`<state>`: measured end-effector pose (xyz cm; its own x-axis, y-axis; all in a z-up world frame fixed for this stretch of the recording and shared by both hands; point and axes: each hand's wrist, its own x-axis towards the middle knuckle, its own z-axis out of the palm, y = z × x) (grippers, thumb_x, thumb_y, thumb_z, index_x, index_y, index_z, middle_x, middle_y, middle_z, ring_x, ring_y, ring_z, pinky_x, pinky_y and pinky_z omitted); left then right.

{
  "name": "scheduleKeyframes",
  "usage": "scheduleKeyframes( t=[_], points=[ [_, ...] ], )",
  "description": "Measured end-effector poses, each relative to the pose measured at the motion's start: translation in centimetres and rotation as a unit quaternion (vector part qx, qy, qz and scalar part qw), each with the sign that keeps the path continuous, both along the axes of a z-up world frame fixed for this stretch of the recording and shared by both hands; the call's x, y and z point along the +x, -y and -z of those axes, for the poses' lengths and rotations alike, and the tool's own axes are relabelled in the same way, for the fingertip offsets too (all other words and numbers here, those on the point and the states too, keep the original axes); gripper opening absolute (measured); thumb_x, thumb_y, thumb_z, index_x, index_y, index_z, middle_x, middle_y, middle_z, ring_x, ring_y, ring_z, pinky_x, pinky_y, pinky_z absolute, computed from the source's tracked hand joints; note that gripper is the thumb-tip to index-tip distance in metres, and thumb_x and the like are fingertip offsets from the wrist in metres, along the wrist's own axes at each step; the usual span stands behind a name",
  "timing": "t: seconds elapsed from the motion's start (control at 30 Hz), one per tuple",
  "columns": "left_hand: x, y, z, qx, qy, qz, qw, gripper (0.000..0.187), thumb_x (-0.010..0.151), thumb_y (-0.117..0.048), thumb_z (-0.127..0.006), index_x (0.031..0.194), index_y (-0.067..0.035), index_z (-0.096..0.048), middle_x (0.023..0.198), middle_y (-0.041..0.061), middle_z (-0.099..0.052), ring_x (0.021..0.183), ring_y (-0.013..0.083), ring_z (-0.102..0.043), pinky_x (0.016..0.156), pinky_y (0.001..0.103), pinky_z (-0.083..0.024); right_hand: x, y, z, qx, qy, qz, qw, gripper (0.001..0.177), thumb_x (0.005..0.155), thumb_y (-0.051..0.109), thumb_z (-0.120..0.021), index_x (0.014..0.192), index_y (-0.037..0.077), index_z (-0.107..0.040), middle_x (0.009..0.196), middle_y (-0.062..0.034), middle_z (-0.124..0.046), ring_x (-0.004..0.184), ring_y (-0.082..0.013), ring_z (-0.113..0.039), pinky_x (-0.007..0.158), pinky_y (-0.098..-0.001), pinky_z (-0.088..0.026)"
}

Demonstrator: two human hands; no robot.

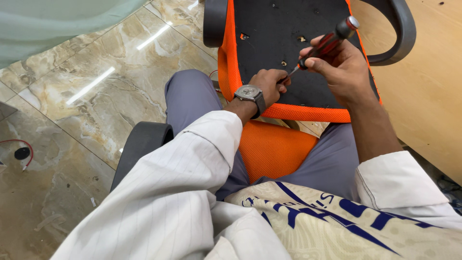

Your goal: The person uses a screwdriver to tighten screws into the underside of an orange office chair seat. The hands hold the chair steady while turning the screwdriver repeatedly to secure fasteners.

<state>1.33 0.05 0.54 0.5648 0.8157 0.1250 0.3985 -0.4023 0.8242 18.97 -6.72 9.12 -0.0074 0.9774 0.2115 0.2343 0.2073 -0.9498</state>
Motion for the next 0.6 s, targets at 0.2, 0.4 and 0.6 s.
scheduleKeyframes(
  t=[0.2,0.4,0.6],
  points=[
    [-0.9,0.5,0.2,0.028,-0.008,-0.050,0.998,0.016,0.086,-0.018,-0.075,0.100,-0.012,-0.078,0.088,0.008,-0.078,0.081,0.0241,-0.076,0.079,0.040,-0.058,-1.2,-0.3,2.2,0.087,0.231,0.188,0.950,0.023,0.102,0.013,-0.082,0.108,0.001,-0.063,0.097,-0.0108,-0.070,0.089,-0.0187,-0.066,0.081,-0.0325,-0.061],
    [-0.7,0.5,0.5,0.050,0.000,-0.041,0.998,0.013,0.090,-0.011,-0.069,0.099,-0.011,-0.078,0.090,0.008,-0.079,0.082,0.0227,-0.078,0.076,0.039,-0.060,-0.7,0.5,0.1,0.010,-0.068,0.001,0.998,0.039,0.091,0.010,-0.077,0.123,0.011,-0.056,0.119,-0.0032,-0.073,0.110,-0.0119,-0.073,0.096,-0.0313,-0.064],
    [-1.4,0.4,0.0,-0.005,-0.023,-0.017,1.000,0.013,0.090,-0.018,-0.071,0.100,-0.015,-0.079,0.091,0.006,-0.079,0.084,0.0216,-0.076,0.081,0.039,-0.057,-0.8,0.3,0.6,0.050,0.010,0.050,0.997,0.031,0.096,0.009,-0.080,0.120,0.005,-0.060,0.110,-0.0031,-0.069,0.105,-0.0127,-0.070,0.095,-0.0303,-0.063]
  ],
)
